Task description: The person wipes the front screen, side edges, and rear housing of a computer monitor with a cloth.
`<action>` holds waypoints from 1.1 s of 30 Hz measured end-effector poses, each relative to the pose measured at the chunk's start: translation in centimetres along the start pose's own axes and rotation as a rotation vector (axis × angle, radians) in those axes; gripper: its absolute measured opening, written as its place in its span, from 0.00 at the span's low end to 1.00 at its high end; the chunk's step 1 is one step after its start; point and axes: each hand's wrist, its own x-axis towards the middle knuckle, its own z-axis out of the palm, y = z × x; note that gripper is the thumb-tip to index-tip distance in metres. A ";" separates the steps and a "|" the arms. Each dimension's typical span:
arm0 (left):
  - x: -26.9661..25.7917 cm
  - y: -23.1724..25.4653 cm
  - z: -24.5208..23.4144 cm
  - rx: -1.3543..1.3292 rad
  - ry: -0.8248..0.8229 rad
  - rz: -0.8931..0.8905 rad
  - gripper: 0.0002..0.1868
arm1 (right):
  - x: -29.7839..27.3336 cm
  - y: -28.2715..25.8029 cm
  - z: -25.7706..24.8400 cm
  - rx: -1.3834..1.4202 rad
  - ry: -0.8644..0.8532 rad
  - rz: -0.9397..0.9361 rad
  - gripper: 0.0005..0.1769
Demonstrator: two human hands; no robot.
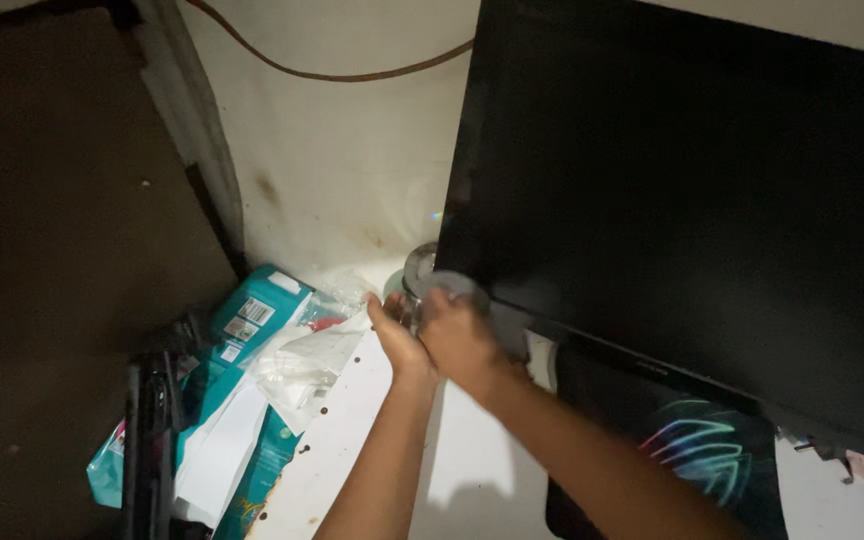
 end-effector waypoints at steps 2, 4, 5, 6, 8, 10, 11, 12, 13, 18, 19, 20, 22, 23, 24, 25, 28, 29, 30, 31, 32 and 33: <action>-0.7 1.5 0.2 0.071 0.049 -0.021 0.44 | 0.2 -1.4 1.2 -0.181 0.144 -0.007 0.14; -1.3 2.8 0.3 0.098 0.105 -0.126 0.39 | 0.6 -1.8 2.4 -0.334 0.169 -0.066 0.14; -1.5 3.2 0.2 0.115 0.135 -0.176 0.37 | 1.0 -1.9 2.9 -0.394 0.123 -0.122 0.15; -1.4 3.2 0.2 0.179 0.099 -0.165 0.36 | 1.2 -2.0 3.6 -0.455 0.074 -0.178 0.16; -0.5 2.4 0.1 0.304 0.028 -0.139 0.34 | 1.5 -1.9 5.0 -0.584 0.038 -0.127 0.18; 0.4 0.6 -0.4 0.300 -0.104 -0.228 0.33 | 1.0 -1.6 6.1 -0.649 -0.065 -0.143 0.19; 0.9 -0.4 -0.6 0.297 -0.170 -0.268 0.33 | 0.4 -1.5 6.5 -0.647 -0.150 -0.182 0.20; 1.3 -1.4 -0.7 0.330 -0.174 -0.245 0.33 | -0.5 -1.6 6.9 -0.640 -0.238 -0.224 0.21; 1.7 -2.4 -0.6 0.363 -0.178 -0.221 0.34 | -1.2 -1.6 7.2 -0.590 -0.251 -0.182 0.23; -0.7 -3.2 0.3 0.368 -0.153 -0.195 0.33 | -3.0 -1.8 7.0 -0.507 -0.291 -0.120 0.20; -1.8 -2.8 0.4 0.357 -0.119 -0.238 0.34 | -3.4 -1.7 6.6 -0.608 -0.276 -0.200 0.22; -2.6 -2.1 0.5 0.347 -0.082 -0.278 0.34 | -3.6 -1.6 6.0 -0.706 -0.256 -0.281 0.24; -4.2 -1.3 0.4 0.290 -0.065 -0.264 0.34 | -2.4 -1.0 5.2 -0.861 -0.212 -0.382 0.27; -4.8 -1.3 0.5 0.258 -0.057 -0.254 0.34 | -1.5 -0.7 5.4 -0.918 -0.188 -0.400 0.29; -5.4 -1.6 0.6 0.227 -0.067 -0.244 0.36 | -1.0 -0.8 6.3 -0.976 -0.160 -0.426 0.30; -5.8 -2.1 0.7 0.195 -0.077 -0.233 0.38 | -0.5 -0.9 7.8 -1.137 -0.095 -0.394 0.28; -6.6 -4.3 0.8 0.044 -0.060 -0.234 0.38 | 2.6 -0.7 14.8 -2.293 0.145 -0.511 0.25; -6.6 -5.3 0.7 -0.015 -0.049 -0.240 0.37 | 3.7 -0.5 17.6 -3.121 0.265 -0.679 0.29; -6.7 -6.4 0.4 -0.013 -0.031 -0.258 0.40 | 4.4 -0.5 20.5 -3.950 0.434 -0.816 0.33; -6.7 -7.7 0.1 -0.013 -0.014 -0.277 0.42 | 4.3 -0.4 23.1 -3.976 0.278 -0.896 0.31; -6.7 -8.8 -0.5 -0.015 0.006 -0.290 0.45 | 4.0 -0.2 25.3 -4.000 0.121 -0.960 0.30; -6.5 -10.0 -0.8 -0.046 -0.022 -0.280 0.46 | 3.4 0.1 27.2 -4.017 -0.043 -1.017 0.29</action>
